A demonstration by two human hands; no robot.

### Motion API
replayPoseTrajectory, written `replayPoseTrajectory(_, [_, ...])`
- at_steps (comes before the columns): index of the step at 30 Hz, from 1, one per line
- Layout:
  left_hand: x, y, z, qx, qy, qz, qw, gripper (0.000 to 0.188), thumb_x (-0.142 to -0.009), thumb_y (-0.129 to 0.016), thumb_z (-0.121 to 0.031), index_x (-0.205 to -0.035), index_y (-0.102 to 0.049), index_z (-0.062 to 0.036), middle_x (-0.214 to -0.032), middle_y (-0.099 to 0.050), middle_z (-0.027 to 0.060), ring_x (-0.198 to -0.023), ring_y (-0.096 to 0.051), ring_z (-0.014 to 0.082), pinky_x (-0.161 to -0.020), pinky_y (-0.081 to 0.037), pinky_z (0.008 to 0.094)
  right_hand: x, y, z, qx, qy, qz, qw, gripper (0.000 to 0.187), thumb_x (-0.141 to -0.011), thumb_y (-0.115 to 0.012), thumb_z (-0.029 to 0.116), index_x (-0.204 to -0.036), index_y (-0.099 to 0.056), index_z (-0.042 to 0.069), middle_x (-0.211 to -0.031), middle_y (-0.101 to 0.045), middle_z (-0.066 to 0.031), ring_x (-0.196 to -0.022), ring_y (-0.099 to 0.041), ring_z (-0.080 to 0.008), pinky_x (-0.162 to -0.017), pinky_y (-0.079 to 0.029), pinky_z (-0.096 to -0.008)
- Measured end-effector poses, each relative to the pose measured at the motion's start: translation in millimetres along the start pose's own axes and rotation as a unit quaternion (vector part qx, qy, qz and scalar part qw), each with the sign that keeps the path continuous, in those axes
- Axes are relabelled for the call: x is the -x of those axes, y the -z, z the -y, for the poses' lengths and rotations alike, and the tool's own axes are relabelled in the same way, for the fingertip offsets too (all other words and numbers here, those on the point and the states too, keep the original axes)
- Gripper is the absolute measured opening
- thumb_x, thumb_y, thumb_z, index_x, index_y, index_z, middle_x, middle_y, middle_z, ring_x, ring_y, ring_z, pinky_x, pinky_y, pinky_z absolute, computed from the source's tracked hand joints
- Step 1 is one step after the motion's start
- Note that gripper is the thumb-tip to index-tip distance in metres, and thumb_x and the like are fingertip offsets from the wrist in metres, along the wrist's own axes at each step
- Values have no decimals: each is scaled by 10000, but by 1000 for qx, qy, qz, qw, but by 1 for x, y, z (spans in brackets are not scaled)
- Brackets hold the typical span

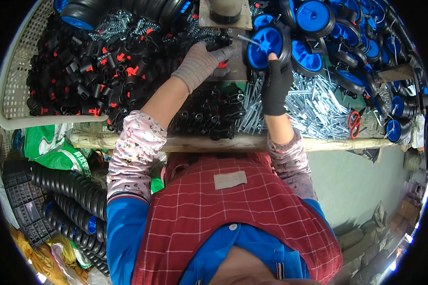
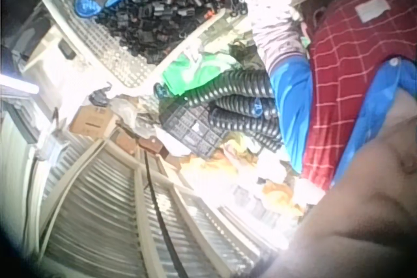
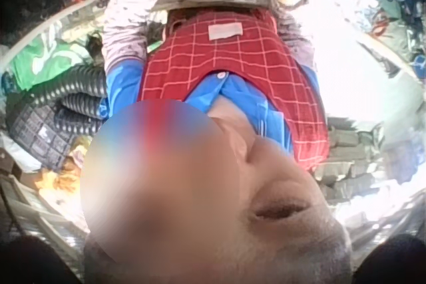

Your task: The person assembles small hardware components by hand, inserting metal springs into black plastic housings and attaching blue circular caps. They repeatedly pick parts from piles on a cluttered workbench, fit them together, and place the assembled units aside.

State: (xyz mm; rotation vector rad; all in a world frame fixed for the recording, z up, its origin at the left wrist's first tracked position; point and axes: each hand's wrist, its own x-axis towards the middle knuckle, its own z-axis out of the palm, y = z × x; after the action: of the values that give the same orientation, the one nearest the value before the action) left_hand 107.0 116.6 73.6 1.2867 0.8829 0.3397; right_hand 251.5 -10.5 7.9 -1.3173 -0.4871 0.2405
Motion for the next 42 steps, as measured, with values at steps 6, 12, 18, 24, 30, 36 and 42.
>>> replayPoseTrajectory(6, [-4,5,6,8,-9,-8,1000,471,-856,-815,-358,-1114,-641,-4,-1001,-687,80,-827,-693,174,-682,-614,284,16,-8,9,73,32,53,995,453,-899,-754,289,-1208,-618,-14,-985,-681,-63,-872,-602,-156,-791,-478,-319])
replayPoseTrajectory(12, [10,13,-2,-45,-1,37,998,557,-861,-780,-453,-1138,-642,9,-976,-687,67,-849,-680,158,-718,-590,301,29,-41,24,132,95,142,976,614,-906,-748,238,-1412,-504,-11,-1080,-694,-95,-893,-647,-159,-815,-523,-310])
replayPoseTrajectory(18, [60,97,-50,-367,-361,-203,833,412,-923,-677,-416,-1087,-640,-40,-1010,-707,206,-947,-693,366,-842,-549,423,11,-26,22,256,193,145,936,611,-865,-798,294,-1342,-532,19,-1083,-717,-142,-953,-702,-244,-842,-529,-347])
replayPoseTrajectory(24, [52,296,-132,-705,-396,-403,429,457,-930,-593,-127,-1379,-529,-183,-1385,-567,134,-1262,-550,332,-1040,-479,400,-87,-3,26,315,179,231,903,421,-923,-725,383,-1151,-676,32,-908,-720,-142,-802,-675,-199,-741,-517,-343])
replayPoseTrajectory(30, [16,312,-144,-704,-341,-350,515,654,-830,-707,23,-1413,-487,-173,-1425,-535,104,-1278,-537,358,-1052,-475,411,-263,54,47,-34,52,191,980,226,-1027,-513,293,-1130,-622,125,-1156,-632,-110,-1120,-575,-279,-1019,-448,-455])
replayPoseTrajectory(36, [39,345,-144,-834,-158,-275,451,659,-761,-752,25,-1365,-564,-160,-1378,-577,132,-1252,-561,350,-1043,-497,435,-151,14,3,344,203,405,822,347,-915,-673,390,-1003,-728,59,-861,-725,-143,-749,-672,-286,-705,-537,-414])
replayPoseTrajectory(42, [130,241,-124,-747,-316,-364,458,458,-756,-748,-4,-1184,-608,-86,-1179,-638,144,-1090,-617,373,-903,-514,440,-91,-8,-35,632,225,314,672,182,-871,-595,184,-872,-753,93,-876,-739,-176,-816,-727,-368,-716,-563,-501])
